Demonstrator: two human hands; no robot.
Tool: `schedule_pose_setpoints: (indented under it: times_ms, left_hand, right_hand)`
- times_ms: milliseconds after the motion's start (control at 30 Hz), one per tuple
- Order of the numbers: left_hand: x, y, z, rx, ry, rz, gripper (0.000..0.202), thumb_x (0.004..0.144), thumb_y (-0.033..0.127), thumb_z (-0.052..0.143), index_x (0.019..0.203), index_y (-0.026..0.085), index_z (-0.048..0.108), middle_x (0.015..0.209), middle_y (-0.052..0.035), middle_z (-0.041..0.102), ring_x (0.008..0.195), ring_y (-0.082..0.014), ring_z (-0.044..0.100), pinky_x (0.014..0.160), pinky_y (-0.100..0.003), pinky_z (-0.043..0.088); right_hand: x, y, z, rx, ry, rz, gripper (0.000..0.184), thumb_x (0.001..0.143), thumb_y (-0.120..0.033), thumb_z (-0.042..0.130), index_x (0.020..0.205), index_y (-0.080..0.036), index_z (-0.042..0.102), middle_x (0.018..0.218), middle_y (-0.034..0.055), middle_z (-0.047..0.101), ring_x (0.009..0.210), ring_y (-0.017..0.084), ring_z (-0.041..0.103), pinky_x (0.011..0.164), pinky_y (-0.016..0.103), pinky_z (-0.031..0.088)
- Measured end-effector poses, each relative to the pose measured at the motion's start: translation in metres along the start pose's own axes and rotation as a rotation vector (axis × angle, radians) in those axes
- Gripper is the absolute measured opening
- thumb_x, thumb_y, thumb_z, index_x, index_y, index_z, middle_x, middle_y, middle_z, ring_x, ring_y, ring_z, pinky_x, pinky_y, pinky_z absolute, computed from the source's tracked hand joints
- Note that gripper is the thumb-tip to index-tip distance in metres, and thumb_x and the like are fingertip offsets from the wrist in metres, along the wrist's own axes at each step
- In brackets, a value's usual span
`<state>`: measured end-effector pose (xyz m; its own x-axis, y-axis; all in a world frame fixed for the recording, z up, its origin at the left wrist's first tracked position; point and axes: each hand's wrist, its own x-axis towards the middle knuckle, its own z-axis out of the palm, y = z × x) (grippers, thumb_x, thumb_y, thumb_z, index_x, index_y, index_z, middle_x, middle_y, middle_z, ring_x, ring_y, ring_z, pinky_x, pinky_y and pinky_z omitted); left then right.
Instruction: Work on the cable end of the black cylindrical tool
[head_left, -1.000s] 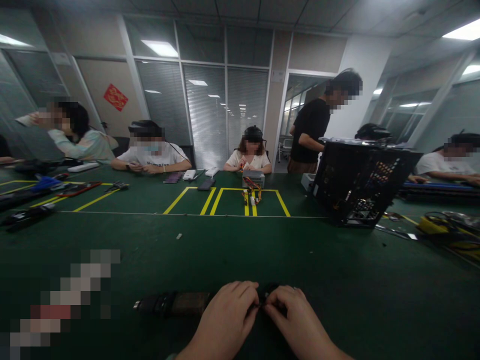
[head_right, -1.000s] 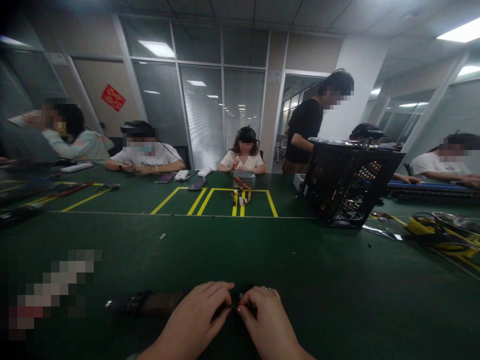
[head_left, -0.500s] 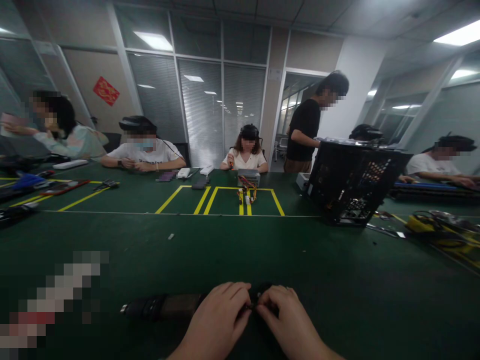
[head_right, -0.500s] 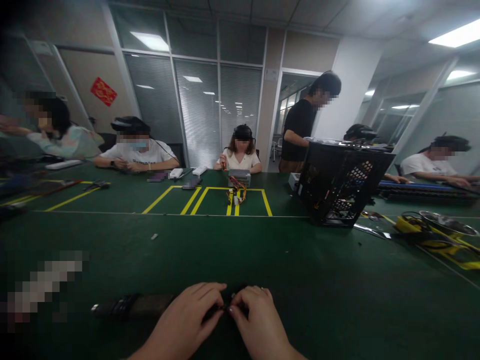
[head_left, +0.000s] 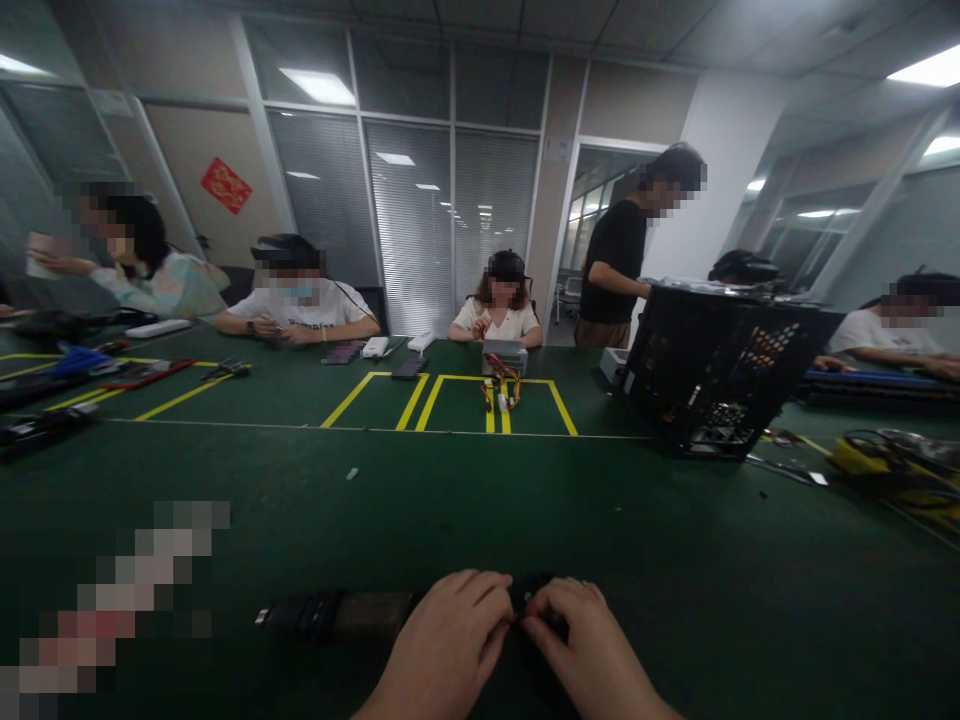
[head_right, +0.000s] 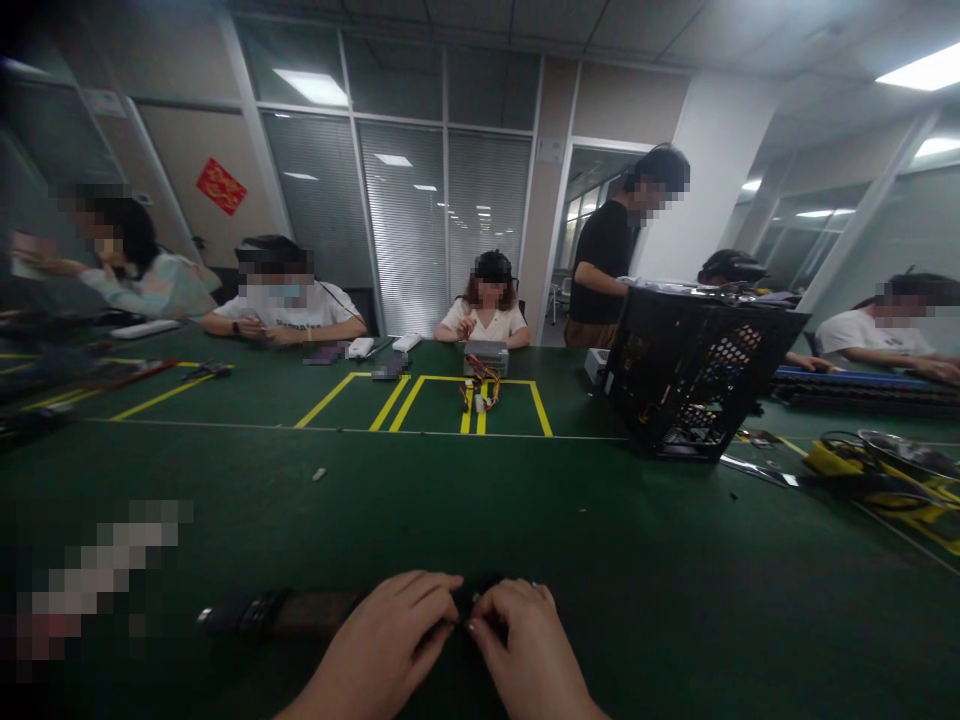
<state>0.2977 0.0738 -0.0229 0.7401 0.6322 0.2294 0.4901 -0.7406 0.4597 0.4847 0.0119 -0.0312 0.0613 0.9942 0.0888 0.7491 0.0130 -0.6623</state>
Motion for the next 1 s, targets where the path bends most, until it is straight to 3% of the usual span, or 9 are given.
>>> schedule_pose_setpoints:
  times_ms: [233, 467, 767, 1000]
  left_hand:
    - [-0.0021, -0.0001, 0.0044, -0.009, 0.041, -0.033, 0.010, 0.086, 0.016, 0.054, 0.091, 0.023, 0.058, 0.117, 0.0004, 0.063, 0.109, -0.0209, 0.056, 0.095, -0.039, 0.045]
    - [0.0006, -0.0007, 0.0026, 0.007, 0.018, 0.008, 0.018, 0.084, 0.011, 0.052, 0.093, 0.025, 0.059, 0.118, 0.0031, 0.062, 0.109, -0.0195, 0.056, 0.096, -0.039, 0.044]
    - [-0.0011, -0.0022, 0.0057, -0.007, 0.034, -0.059, 0.014, 0.082, 0.017, 0.055, 0.094, 0.023, 0.058, 0.117, -0.0001, 0.063, 0.107, -0.0213, 0.057, 0.093, -0.038, 0.045]
    - [-0.0004, -0.0020, 0.0042, 0.015, 0.001, -0.005, 0.018, 0.082, 0.012, 0.053, 0.093, 0.025, 0.060, 0.117, 0.0026, 0.063, 0.111, -0.0202, 0.056, 0.096, -0.038, 0.044]
  right_hand:
    - [0.0001, 0.0017, 0.0012, 0.011, 0.006, -0.002, 0.010, 0.084, -0.017, 0.062, 0.077, -0.024, 0.066, 0.080, -0.0039, 0.065, 0.081, 0.016, 0.058, 0.081, 0.029, 0.034]
    - [-0.0001, 0.0016, 0.0004, 0.015, 0.000, 0.006, 0.009, 0.083, -0.018, 0.063, 0.078, -0.024, 0.066, 0.082, -0.0044, 0.066, 0.084, 0.016, 0.058, 0.083, 0.029, 0.033]
    - [0.0007, 0.0046, 0.0022, 0.013, -0.015, -0.004, 0.011, 0.083, -0.017, 0.060, 0.078, -0.024, 0.066, 0.084, -0.0032, 0.067, 0.084, 0.017, 0.059, 0.081, 0.029, 0.034]
    - [0.0013, 0.0050, 0.0003, 0.038, -0.034, 0.011, 0.009, 0.083, -0.018, 0.061, 0.078, -0.024, 0.065, 0.084, -0.0039, 0.067, 0.084, 0.017, 0.059, 0.082, 0.029, 0.034]
